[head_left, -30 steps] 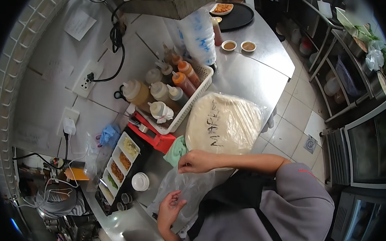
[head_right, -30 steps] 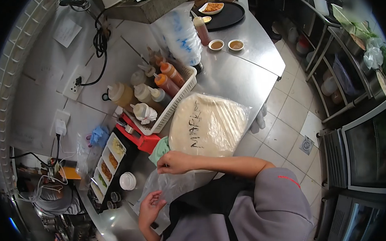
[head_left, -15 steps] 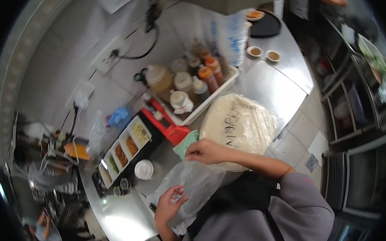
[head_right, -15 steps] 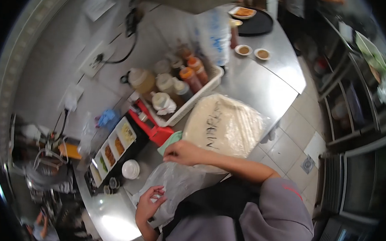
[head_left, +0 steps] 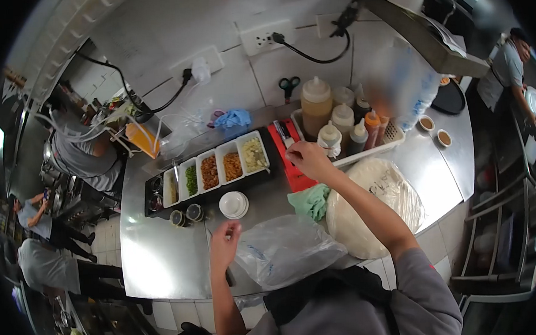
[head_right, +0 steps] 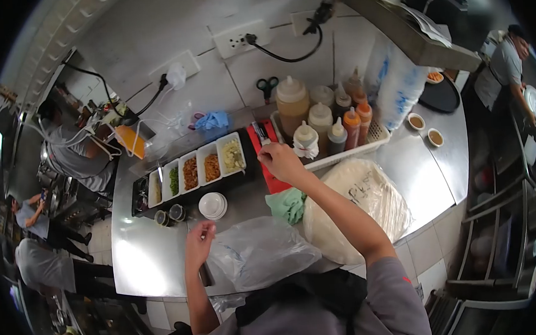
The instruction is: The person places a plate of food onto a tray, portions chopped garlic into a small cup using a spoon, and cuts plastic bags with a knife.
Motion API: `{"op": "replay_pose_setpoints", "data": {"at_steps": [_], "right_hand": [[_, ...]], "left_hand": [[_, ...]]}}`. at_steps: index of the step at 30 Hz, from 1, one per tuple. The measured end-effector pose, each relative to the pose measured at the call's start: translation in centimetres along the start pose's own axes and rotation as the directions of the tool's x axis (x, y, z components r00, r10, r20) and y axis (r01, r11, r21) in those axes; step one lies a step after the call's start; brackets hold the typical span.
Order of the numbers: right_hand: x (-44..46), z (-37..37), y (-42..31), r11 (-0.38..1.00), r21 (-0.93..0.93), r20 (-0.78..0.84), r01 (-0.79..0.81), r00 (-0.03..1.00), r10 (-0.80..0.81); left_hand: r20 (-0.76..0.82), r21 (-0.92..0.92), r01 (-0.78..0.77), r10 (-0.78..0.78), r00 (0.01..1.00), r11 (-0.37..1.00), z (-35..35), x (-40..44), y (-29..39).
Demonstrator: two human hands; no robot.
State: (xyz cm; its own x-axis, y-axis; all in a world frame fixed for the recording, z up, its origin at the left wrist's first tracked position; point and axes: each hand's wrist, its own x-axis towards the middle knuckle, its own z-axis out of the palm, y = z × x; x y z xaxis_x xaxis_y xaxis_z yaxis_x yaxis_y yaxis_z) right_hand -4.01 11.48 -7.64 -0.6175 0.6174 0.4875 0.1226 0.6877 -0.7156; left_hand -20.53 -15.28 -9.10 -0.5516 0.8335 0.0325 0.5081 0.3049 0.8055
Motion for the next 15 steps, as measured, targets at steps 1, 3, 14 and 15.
{"op": "replay_pose_setpoints", "data": {"at_steps": [1, 3, 14, 15], "right_hand": [[1.0, 1.1, 0.4, 0.999, -0.025, 0.022, 0.031, 0.999, -0.031], [2.0, 3.8, 0.3, 0.992, -0.115, 0.146, -0.051, 0.987, 0.068], [3.8, 8.7, -0.1, 0.816, -0.578, 0.233, 0.035, 0.965, 0.123], [4.0, 8.6, -0.2, 0.801, -0.593, 0.236, 0.079, 0.969, 0.079]], "left_hand": [[-0.061, -0.008, -0.008, 0.008, 0.998, 1.000, -0.2, 1.1, -0.4], [-0.151, 0.131, 0.025, -0.005, 0.989, 0.991, -0.2, 2.8, -0.9], [-0.156, 0.341, -0.030, 0.088, 0.984, 0.940, 1.3, 4.3, -4.4], [-0.158, 0.277, -0.026, 0.073, 0.985, 0.960, 1.3, 4.2, -4.8]]}}
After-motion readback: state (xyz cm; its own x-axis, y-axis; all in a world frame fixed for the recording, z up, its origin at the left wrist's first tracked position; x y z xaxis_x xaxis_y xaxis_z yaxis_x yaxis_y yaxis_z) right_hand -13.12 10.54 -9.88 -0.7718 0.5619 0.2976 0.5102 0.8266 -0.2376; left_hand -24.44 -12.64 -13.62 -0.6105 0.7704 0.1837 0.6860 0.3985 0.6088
